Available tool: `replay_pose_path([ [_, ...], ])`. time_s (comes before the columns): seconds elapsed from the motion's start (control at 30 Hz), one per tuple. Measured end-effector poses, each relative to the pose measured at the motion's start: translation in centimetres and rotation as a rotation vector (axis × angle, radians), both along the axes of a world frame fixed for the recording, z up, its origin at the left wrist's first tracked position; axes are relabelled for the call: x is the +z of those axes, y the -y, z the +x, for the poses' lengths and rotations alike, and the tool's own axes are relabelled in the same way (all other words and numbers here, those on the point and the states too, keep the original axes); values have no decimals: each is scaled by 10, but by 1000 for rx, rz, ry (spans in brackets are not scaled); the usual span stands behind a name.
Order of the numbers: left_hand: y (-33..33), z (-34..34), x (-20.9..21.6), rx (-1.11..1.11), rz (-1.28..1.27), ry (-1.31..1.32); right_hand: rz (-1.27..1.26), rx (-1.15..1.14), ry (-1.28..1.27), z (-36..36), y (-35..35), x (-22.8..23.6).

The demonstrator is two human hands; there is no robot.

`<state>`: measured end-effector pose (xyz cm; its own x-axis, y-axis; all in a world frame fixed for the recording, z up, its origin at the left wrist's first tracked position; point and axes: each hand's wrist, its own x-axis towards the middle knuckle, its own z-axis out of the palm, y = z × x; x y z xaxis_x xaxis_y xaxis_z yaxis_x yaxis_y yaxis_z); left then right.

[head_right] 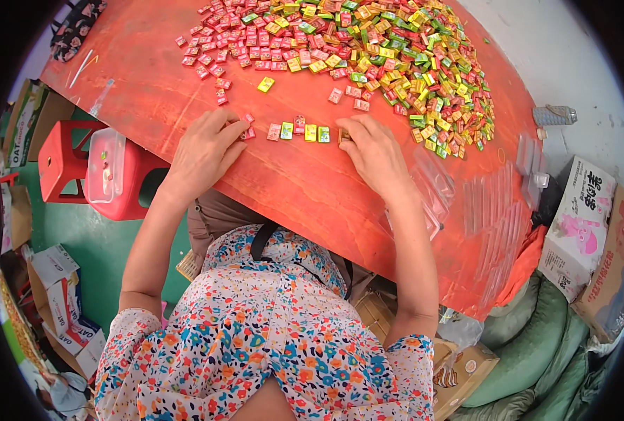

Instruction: Sort small colorful items and place them into plastic sleeves before packing into a box.

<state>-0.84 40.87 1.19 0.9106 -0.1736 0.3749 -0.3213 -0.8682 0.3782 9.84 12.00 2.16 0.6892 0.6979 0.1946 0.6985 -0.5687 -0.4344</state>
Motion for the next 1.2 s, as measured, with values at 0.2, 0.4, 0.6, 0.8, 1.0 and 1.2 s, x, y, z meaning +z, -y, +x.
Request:
replay_pose_path([
  [0.2, 8, 10, 0, 5, 7, -54, 55, -38, -152, -5, -11, 2],
  [0.4, 21, 16, -1, 99, -110, -126, 7, 50, 218, 4, -24, 1],
  [0.6, 29, 21, -8, 186, -169, -124, -6, 102, 149, 1, -53, -4],
  [0.8, 21, 15, -9, 106, -257, -118, 20, 96, 86, 1, -56, -16],
  [1.0, 30, 12, -6, 30, -269, -163, 16, 82, 102, 0, -58, -17],
  [1.2, 35, 20, -4, 40, -226, -216, 67, 68, 116, 2, -40, -12],
])
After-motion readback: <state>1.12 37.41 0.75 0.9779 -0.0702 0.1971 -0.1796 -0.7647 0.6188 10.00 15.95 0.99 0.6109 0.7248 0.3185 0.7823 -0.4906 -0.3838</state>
